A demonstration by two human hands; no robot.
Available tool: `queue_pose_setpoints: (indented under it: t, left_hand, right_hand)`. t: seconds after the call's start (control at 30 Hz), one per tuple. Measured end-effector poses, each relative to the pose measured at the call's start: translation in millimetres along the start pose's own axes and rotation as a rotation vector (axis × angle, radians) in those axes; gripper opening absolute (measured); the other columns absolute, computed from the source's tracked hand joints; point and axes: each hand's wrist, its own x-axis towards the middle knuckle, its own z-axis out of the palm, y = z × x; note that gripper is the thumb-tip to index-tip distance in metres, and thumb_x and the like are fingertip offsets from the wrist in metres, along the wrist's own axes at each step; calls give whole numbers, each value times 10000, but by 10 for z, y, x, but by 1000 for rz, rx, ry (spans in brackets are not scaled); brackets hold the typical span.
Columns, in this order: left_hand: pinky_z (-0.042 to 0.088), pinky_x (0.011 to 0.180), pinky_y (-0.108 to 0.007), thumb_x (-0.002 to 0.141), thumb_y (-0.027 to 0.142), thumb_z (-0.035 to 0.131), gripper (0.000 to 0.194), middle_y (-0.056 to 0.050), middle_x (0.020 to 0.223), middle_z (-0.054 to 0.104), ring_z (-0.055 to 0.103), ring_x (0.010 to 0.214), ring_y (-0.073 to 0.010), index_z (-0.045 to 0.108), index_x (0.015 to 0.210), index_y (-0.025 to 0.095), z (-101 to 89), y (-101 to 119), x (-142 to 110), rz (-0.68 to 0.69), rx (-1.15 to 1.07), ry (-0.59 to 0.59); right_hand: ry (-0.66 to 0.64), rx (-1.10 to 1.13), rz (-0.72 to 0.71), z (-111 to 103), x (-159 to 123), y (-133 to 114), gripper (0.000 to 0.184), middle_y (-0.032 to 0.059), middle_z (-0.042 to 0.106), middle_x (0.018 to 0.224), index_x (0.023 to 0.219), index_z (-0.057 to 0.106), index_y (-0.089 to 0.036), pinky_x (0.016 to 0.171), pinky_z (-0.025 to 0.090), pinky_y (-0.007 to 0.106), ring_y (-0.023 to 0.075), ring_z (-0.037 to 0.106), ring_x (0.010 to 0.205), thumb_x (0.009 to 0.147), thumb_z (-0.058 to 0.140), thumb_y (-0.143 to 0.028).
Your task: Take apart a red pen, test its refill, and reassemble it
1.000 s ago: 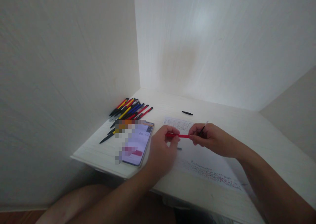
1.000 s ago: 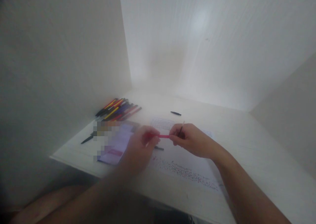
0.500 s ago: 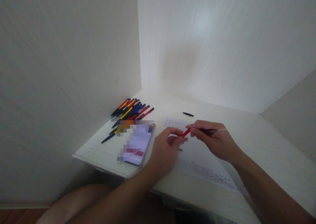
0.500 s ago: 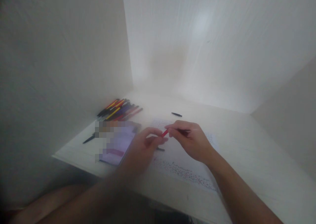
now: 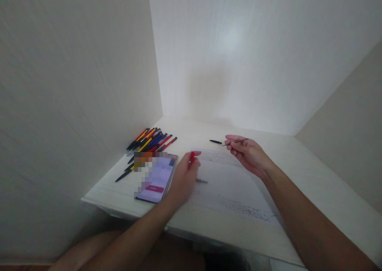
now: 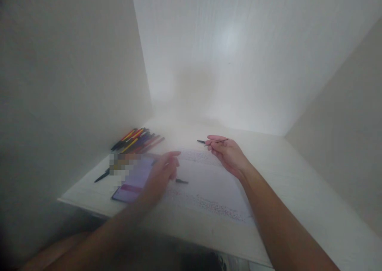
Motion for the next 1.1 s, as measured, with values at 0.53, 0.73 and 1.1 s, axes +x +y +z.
queue_pose_setpoints:
  t: [0.53, 0.73, 1.1]
  left_hand:
    - [492, 878, -405, 907, 305, 654, 176, -59, 947, 665, 627, 905, -195, 655, 896, 129, 826, -265, 1687, 248, 899, -278]
    - [483, 855, -367, 928, 320, 606, 204, -78, 938, 691, 640, 891, -198, 668, 911, 126, 907, -206, 1496, 267, 824, -240]
    - [460, 771, -300, 929, 312, 528, 238, -87, 933, 728, 650, 852, -216, 708, 957, 159, 1014, -201, 1140, 276, 627, -175]
  right_hand:
    - [351, 264, -49, -463, 348, 286, 156, 72, 740, 881, 811, 619, -155, 506, 448, 168, 72, 583, 597, 725, 707, -60]
    - [412, 240, -142, -476, 381, 336, 170, 69, 762, 872, 864, 650, -145, 545, 461, 183, 104, 642, 686, 721, 743, -143]
    - [286, 263, -194, -336, 313, 269, 226, 85, 737, 908, 918, 604, -159, 834, 595, 345, 182, 727, 806, 753, 758, -170]
